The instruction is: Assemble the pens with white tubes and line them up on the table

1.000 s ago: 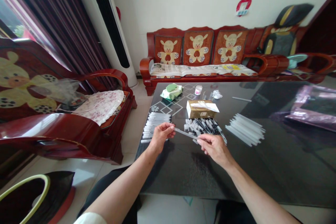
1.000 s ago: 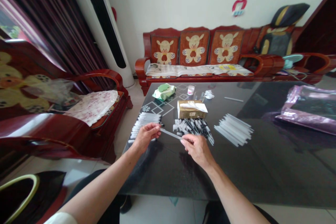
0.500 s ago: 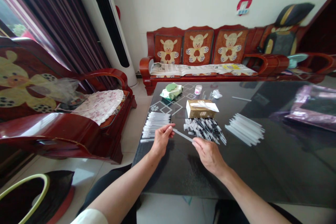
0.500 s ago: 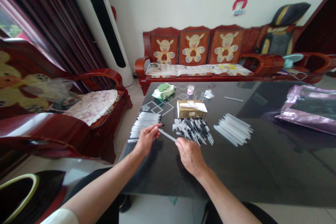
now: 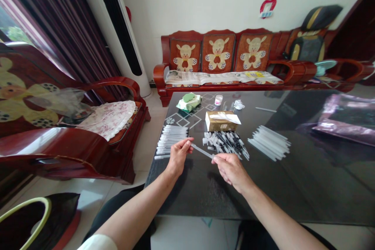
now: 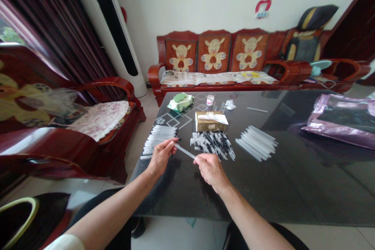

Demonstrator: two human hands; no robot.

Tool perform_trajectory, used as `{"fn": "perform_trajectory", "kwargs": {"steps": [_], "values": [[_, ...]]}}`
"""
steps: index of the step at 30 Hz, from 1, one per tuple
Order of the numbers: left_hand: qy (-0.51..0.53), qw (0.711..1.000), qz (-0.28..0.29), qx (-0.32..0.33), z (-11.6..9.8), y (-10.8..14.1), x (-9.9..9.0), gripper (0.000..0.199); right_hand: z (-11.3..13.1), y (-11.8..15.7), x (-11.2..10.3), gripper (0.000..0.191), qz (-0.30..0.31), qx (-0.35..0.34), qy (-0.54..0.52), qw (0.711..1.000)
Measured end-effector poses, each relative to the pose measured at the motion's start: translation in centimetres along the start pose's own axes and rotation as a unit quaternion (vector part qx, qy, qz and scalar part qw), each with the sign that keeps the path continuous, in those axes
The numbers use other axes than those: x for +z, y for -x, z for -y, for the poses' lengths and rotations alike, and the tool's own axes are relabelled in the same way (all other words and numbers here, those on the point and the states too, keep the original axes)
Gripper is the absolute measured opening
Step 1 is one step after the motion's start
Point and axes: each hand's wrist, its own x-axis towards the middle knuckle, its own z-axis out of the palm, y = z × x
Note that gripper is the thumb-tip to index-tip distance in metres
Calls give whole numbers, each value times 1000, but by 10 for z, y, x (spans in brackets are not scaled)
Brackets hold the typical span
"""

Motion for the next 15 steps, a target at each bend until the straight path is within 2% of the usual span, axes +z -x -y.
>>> {"fn": "perform_trajectory", "kwargs": {"steps": [4,8,12,15], "values": [[-26,999,-10,23,-4,0,1,33,-2,3,5,28,23,44,-104,993],[-31,999,6,31,-8,-1,0,33,-5,4,8,28,46,74,-158,984],[-36,999,18,17,-12,-1,-2,33,-7,0,7,30,22,42,-106,993],[-55,995,76,-33,-18,-4,-9,32,-7,-6,1,34,3,12,-34,999]]}}
